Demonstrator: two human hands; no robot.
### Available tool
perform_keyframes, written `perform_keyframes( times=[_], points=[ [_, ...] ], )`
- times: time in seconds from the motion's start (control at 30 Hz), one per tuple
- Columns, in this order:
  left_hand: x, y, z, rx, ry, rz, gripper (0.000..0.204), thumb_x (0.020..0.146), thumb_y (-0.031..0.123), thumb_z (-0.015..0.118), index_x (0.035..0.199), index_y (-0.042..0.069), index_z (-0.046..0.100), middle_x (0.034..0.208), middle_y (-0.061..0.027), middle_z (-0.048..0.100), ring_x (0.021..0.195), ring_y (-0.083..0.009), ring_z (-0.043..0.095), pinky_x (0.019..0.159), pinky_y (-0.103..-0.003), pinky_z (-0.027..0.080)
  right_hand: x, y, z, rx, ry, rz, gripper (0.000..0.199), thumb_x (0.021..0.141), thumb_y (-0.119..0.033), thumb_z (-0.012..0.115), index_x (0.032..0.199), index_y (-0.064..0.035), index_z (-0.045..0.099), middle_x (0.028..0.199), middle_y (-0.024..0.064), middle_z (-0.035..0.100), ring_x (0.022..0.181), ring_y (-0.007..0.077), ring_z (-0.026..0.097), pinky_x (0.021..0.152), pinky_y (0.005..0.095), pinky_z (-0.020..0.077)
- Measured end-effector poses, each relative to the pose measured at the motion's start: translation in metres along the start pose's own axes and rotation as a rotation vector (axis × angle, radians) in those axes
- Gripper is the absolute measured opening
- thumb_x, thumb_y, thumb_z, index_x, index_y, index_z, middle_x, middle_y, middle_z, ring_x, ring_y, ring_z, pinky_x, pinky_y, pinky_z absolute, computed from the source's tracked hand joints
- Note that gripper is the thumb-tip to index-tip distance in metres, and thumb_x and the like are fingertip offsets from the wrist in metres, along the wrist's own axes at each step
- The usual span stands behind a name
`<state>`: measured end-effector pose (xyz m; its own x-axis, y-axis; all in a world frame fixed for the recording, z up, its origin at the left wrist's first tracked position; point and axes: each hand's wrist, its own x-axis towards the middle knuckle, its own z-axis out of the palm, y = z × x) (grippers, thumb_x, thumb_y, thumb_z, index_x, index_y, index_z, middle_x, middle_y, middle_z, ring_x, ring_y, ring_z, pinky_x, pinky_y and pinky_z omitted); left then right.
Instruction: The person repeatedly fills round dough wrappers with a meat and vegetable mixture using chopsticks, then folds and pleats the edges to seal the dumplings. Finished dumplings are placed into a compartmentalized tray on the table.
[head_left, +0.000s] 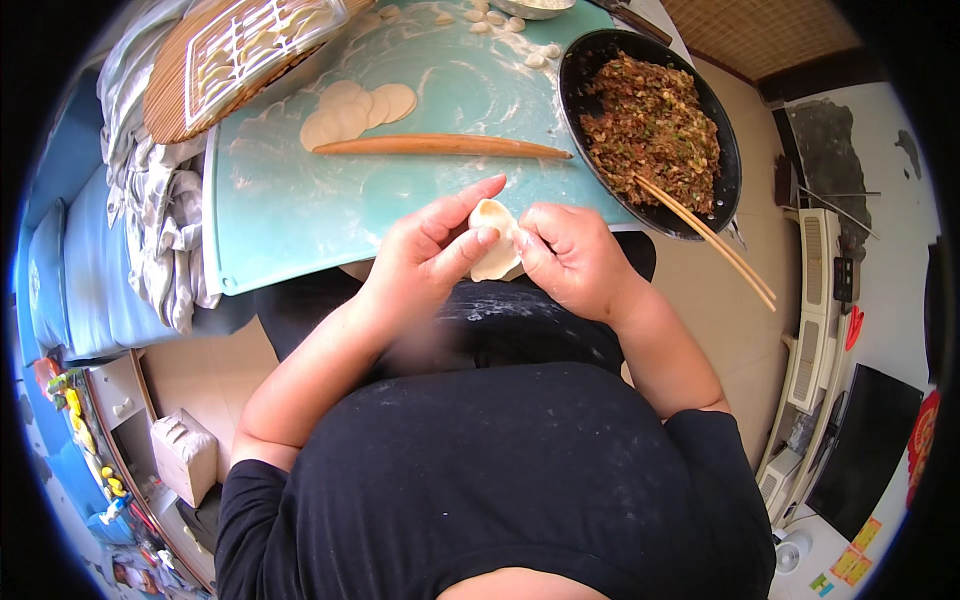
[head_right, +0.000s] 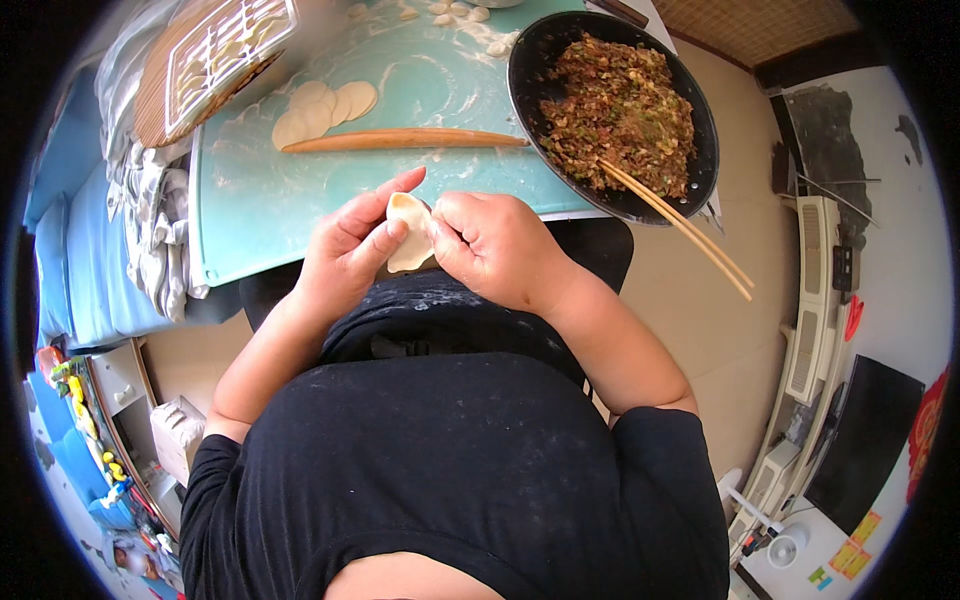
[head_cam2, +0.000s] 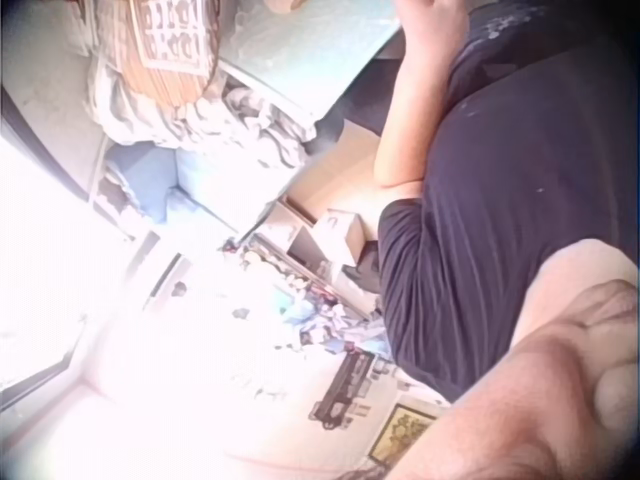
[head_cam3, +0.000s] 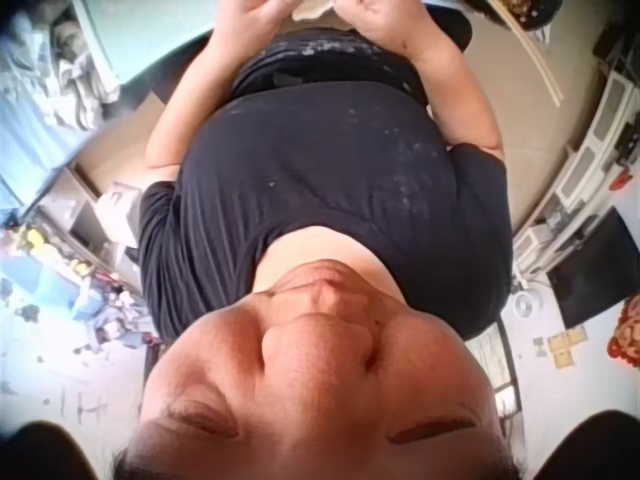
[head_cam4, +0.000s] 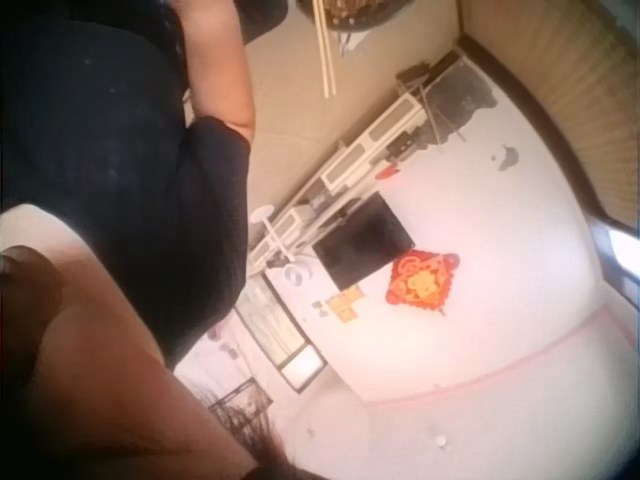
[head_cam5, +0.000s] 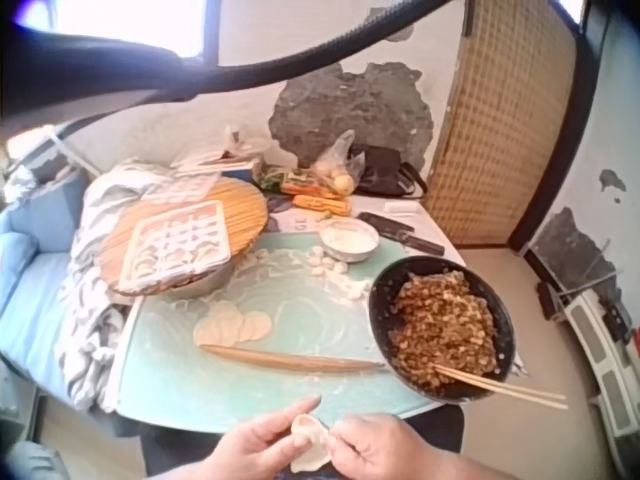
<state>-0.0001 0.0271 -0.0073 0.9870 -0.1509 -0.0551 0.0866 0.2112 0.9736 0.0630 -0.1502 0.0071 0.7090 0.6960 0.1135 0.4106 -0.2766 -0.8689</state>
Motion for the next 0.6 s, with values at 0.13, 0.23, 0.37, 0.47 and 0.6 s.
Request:
perform_keyframes(
  times=[0.13, 0.23, 0.37, 0.47, 0.6],
  points=[
    [-0.0011, 0.0052, -0.0016, 0.015, -0.031, -0.029, 0.042, 0.09, 0.012, 0.052, 0.129, 0.001, 0.042, 0.106, -0.0032, 0.056, 0.096, -0.0077, 0.051, 0.086, -0.024, 0.042, 0.0023, 0.0017, -0.0045, 0.102, -0.033, 0.02, 0.022, 0.084, -0.016, 0.053, 0.067, -0.0031, 0.048, 0.059, 0.0147, 0.049, 0.053, 0.0312, 0.048, 0.049, 0.0362, 0.0376],
    [-0.0011, 0.0062, -0.002, 0.037, -0.06, -0.044, 0.041, 0.09, 0.012, 0.052, 0.129, 0.001, 0.042, 0.105, -0.0034, 0.056, 0.096, -0.0076, 0.051, 0.085, -0.024, 0.042, 0.0044, 0.0002, -0.0028, 0.031, -0.035, 0.002, 0.022, 0.085, -0.016, 0.053, 0.067, -0.0032, 0.048, 0.06, 0.0148, 0.049, 0.054, 0.0321, 0.048, 0.05, 0.0371, 0.0382],
    [-0.0017, 0.0041, -0.0034, 0.087, -0.089, -0.04, 0.04, 0.092, 0.014, 0.049, 0.128, 0.0, 0.043, 0.107, -0.0034, 0.056, 0.096, -0.0081, 0.049, 0.086, -0.024, 0.04, 0.0034, 0.0036, 0.003, -0.148, -0.006, -0.12, 0.023, 0.085, -0.017, 0.052, 0.068, -0.0028, 0.048, 0.063, 0.0155, 0.051, 0.056, 0.0333, 0.049, 0.051, 0.038, 0.0388],
    [-0.0024, 0.0069, -0.0036, 0.036, -0.101, -0.058, 0.039, 0.092, 0.014, 0.049, 0.128, -0.001, 0.043, 0.108, -0.0044, 0.056, 0.096, -0.0086, 0.05, 0.086, -0.024, 0.04, 0.003, 0.0027, 0.0, -0.063, -0.05, -0.082, 0.022, 0.085, -0.016, 0.052, 0.068, -0.0028, 0.048, 0.064, 0.0156, 0.052, 0.057, 0.0338, 0.05, 0.051, 0.0382, 0.0393],
    [-0.0027, 0.0089, -0.0057, 0.037, -0.158, -0.092, 0.041, 0.091, 0.016, 0.051, 0.127, -0.002, 0.043, 0.108, -0.0058, 0.056, 0.097, -0.0093, 0.05, 0.086, -0.025, 0.041, 0.0085, 0.002, -0.0049, 0.005, -0.105, -0.019, 0.019, 0.084, -0.016, 0.052, 0.07, -0.0034, 0.05, 0.065, 0.0151, 0.052, 0.059, 0.0337, 0.051, 0.052, 0.0376, 0.0405]
  ],
)
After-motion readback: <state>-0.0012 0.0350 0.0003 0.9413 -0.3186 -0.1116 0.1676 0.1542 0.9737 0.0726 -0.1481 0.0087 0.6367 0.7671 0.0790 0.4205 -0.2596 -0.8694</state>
